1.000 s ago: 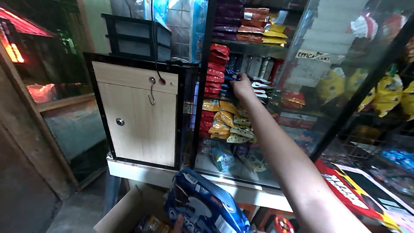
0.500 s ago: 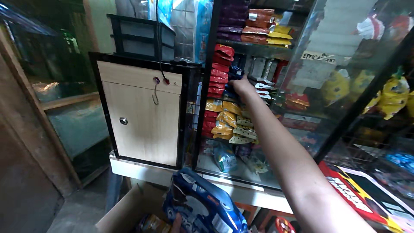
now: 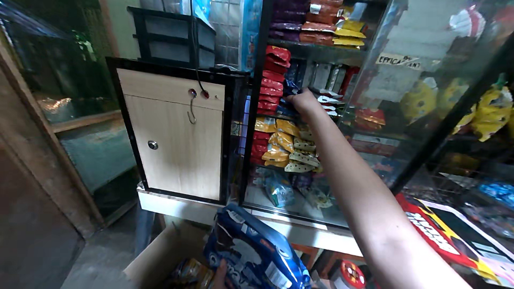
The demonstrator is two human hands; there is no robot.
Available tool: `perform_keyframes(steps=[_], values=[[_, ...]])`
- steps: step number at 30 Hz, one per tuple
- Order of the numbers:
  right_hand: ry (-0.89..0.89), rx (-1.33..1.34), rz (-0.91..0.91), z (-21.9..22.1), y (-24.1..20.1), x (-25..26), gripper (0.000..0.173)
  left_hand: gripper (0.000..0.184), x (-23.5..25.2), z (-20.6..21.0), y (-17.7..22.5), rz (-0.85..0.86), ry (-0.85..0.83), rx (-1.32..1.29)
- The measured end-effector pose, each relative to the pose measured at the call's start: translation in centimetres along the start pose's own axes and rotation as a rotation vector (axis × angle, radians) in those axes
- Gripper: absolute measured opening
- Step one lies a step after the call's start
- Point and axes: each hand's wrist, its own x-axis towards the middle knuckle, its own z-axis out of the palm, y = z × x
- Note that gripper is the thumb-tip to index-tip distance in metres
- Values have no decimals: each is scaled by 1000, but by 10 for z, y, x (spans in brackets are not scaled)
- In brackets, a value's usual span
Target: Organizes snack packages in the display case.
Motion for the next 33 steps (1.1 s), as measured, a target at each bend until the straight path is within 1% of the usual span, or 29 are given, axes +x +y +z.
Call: perform_keyframes(steps=[1,6,8,12,13,16,17,19,22,26,29,31,32,33], values=[[1,-2,0,0,-1,-1,62,25,-1,1,1,-2,-1,5],[-3,-31,4,-4,-6,-12,53,16,-1,0,1,-18,-33,-25],[-2,-46,14,-6,-8,-16,53,18,-2,0,1,-23,-28,-23],[10,-39,17,-8,-8,-19,55,16,-2,0,-1,-20,-19,-16],[16,-31,19,-8,-8,-19,54,19,-2,-1,-1,-18,-16,-16],[50,14,6,-9,-12,-18,51,42,-2,-1,-1,-14,34,21],[70,44,-5,-8,-12,-16,50,45,-2,-2,-1,5,57,41],[118,118,-15,-6,-14,-12,51,48,-2,-3,-1,43,79,70],[173,235,-35,-2,-16,-1,56,49,-2,-3,1,44,61,57],[223,338,-38,6,-19,16,46,46,-2,-3,2,43,45,54],[242,286,28,7,-20,29,41,45,-2,-3,5,50,36,51],[213,193,71,4,-21,41,42,45,-4,4,8,59,43,61],[186,134,86,3,-22,46,40,43,-6,12,10,49,32,97],[165,78,98,2,-24,50,39,41,-6,13,10,38,27,68]])
